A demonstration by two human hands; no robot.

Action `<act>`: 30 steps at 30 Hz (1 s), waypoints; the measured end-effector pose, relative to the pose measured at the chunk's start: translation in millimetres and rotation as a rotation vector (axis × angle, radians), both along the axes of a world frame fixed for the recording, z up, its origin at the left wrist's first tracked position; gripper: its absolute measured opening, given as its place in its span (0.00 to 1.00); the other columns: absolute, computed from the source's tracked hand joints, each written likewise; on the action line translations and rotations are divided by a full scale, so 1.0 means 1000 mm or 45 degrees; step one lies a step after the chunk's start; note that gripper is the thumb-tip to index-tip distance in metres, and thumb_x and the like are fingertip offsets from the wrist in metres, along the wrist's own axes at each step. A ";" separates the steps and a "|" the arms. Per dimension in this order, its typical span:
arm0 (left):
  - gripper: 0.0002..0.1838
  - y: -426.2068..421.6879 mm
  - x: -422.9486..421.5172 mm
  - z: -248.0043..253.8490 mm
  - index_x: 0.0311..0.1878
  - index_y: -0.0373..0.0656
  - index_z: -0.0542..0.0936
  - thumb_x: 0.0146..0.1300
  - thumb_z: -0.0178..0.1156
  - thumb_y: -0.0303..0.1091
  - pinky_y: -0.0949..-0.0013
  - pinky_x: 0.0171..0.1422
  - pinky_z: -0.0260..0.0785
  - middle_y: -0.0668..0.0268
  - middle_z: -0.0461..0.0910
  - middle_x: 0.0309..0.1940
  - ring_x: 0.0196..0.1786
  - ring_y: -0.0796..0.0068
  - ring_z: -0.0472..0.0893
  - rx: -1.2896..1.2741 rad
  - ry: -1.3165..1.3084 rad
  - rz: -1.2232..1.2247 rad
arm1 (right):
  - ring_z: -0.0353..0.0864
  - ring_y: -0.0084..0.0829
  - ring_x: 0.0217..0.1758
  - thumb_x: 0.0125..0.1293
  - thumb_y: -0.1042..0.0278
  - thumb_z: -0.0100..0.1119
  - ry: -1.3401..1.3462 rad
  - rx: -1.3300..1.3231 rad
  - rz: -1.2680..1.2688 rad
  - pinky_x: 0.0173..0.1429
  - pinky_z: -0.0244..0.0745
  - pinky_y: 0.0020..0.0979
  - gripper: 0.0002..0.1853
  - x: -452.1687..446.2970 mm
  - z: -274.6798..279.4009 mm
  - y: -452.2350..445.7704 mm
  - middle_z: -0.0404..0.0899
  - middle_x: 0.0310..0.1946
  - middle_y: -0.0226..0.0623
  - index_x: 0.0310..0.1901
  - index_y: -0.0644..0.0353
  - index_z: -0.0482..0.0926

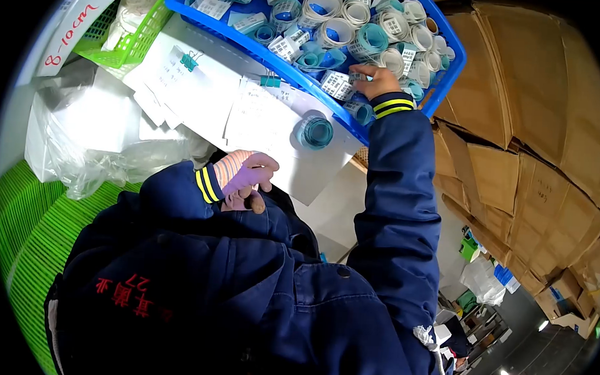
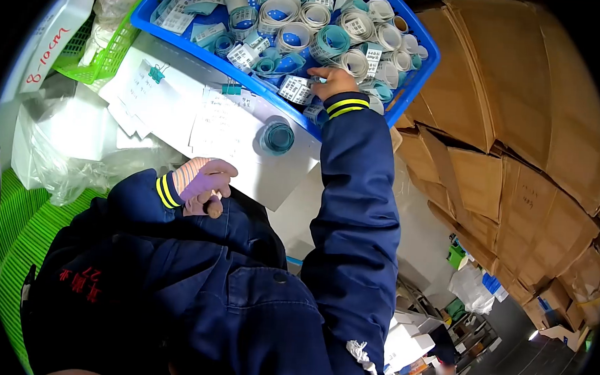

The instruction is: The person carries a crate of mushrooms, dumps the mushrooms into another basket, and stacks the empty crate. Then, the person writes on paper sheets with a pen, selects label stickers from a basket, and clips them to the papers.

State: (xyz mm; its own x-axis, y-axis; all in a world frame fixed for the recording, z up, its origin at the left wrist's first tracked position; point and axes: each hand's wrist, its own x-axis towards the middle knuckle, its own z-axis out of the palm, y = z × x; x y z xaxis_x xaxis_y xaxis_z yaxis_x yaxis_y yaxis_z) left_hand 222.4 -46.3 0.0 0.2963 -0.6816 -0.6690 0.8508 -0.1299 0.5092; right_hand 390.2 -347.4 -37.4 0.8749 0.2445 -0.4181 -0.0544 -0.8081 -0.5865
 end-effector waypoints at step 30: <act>0.15 -0.052 0.077 0.064 0.29 0.39 0.73 0.56 0.58 0.44 0.76 0.19 0.64 0.70 0.66 0.17 0.14 0.85 0.62 0.031 -0.128 0.585 | 0.66 0.14 0.26 0.55 0.70 0.62 0.072 0.829 -0.340 0.32 0.63 0.18 0.07 -0.093 0.098 0.050 0.74 0.22 0.24 0.32 0.64 0.79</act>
State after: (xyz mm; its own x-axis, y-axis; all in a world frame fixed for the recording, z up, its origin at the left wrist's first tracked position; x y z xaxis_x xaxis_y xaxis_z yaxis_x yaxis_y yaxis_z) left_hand 299.5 -98.2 63.9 0.6279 -0.4488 -0.6359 0.7695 0.2356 0.5936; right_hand 297.1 -297.3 61.0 0.9212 0.2400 -0.3062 -0.2465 -0.2487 -0.9367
